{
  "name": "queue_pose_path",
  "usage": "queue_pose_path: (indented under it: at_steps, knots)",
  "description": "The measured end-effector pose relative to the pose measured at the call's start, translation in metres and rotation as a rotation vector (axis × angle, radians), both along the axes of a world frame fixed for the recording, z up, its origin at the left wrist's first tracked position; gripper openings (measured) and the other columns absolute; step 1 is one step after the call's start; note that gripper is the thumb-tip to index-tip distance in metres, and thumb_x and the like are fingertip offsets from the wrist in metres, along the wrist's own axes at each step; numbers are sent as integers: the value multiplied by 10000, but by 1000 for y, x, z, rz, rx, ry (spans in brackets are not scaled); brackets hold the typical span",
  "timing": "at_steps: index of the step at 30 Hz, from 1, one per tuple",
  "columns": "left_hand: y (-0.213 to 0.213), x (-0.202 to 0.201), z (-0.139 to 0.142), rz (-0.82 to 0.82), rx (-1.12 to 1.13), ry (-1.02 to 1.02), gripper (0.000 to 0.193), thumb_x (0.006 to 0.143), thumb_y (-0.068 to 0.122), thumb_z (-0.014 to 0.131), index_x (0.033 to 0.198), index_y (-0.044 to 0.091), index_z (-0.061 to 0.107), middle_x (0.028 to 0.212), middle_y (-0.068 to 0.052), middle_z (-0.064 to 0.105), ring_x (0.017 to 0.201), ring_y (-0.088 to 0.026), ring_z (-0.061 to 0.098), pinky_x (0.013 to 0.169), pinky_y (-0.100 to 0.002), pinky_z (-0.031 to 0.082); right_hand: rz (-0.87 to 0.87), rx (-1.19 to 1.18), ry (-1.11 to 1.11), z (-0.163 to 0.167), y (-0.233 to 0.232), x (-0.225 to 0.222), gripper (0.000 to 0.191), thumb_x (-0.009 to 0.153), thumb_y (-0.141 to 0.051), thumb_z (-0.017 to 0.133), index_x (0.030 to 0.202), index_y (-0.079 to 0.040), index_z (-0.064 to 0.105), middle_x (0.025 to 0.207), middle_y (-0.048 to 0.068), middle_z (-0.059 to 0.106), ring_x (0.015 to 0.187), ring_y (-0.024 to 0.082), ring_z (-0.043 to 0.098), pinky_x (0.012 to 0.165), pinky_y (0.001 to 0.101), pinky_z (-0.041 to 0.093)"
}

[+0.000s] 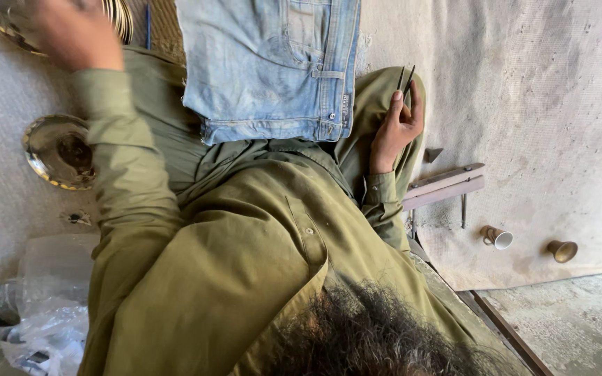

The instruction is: The person sits on the floor with a brass plate resting on a denim pad on their lap and engraves decorative patterns into its surface using a small hand punch, repeatedly striking and repositioning the tool across the plate's face. They occasionally reposition the plate and set the tool down before resuming.

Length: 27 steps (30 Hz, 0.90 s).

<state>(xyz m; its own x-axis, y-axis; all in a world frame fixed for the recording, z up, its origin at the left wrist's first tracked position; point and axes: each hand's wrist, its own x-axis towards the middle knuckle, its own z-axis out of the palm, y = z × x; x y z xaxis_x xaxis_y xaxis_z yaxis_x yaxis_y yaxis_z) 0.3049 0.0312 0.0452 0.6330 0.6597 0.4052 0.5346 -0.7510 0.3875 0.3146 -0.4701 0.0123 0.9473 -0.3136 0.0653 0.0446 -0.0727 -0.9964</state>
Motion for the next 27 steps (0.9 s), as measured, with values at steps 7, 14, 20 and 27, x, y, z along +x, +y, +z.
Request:
queue_pose_path:
  at_steps: [7,14,20,27]
  knots:
    - [82,-87,-25,460,-215,208,314,967,255,759,962,-21,609,931,-185,702,821,-371,733,652,-463,553,-6,-5,7,4,14,-1,444,1077,-202,688,1453,15,595,676,-75,447,587,16,284,535,266,177]
    - [97,-97,-18,-45,-1019,-475,169,1022,5,639,890,-48,547,784,-167,657,650,-255,749,492,-368,498,-42,61,45,5,18,-6,444,1089,-240,683,1444,21,623,703,-52,512,586,15,323,519,271,203]
    - [60,-117,40,-259,-430,-410,68,1020,-43,602,1084,-58,587,929,-90,682,777,-111,631,701,-321,578,-125,164,29,19,18,-14,495,1065,-268,699,1447,33,605,580,-35,428,456,38,288,419,297,200]
    - [-73,-60,48,-739,-801,-442,184,1225,116,651,1145,20,516,933,-67,612,777,-137,596,717,-309,495,14,42,-52,76,43,-13,491,1102,-241,667,1506,14,553,600,-34,391,484,36,270,460,290,196]
